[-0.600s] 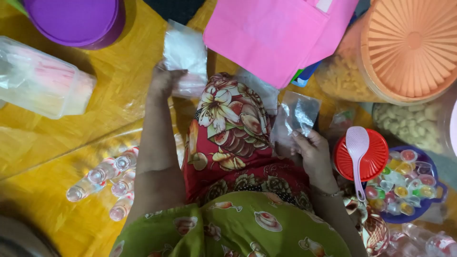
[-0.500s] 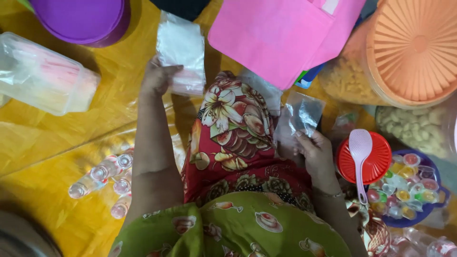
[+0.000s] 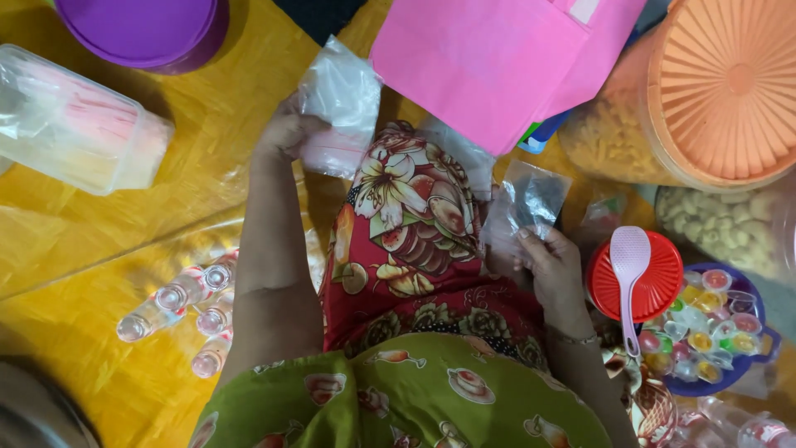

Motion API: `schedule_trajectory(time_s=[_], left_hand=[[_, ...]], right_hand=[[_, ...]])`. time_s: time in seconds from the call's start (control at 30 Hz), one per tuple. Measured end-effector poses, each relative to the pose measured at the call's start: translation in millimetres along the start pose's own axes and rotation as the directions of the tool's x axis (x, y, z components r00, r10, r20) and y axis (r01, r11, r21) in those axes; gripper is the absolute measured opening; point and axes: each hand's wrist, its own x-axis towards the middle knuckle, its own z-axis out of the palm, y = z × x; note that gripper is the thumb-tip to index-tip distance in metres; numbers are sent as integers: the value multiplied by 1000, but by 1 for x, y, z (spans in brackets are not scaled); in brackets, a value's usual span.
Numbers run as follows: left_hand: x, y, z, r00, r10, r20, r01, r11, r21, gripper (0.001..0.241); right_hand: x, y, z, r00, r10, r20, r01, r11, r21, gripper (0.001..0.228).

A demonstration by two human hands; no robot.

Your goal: Packing orange snack sticks into small plastic bags using a spoon and organizing them on the floor.

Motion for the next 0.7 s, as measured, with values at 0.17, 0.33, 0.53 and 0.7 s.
schedule_trajectory(time_s=[0.17,0.33,0.53,0.7], left_hand=[[47,-57,-40,980,-24,-197,45,994,102,47],[61,-61,-58,924,200,-325,33,807,589,55],[34,-24,-25,932,231,-278,85,606,791,68],[36,-52,-37,938,137,-319,22,893,449,44]], right_hand=[[2,2,1,1000,13,1,-13,1000,7,16],[4,4,1,1000,22,5,-22,1000,3,16],[4,5,3,999,32,-11,-32,999,24,15],[2,1,4,999,36,-41,-35,999,26,15]])
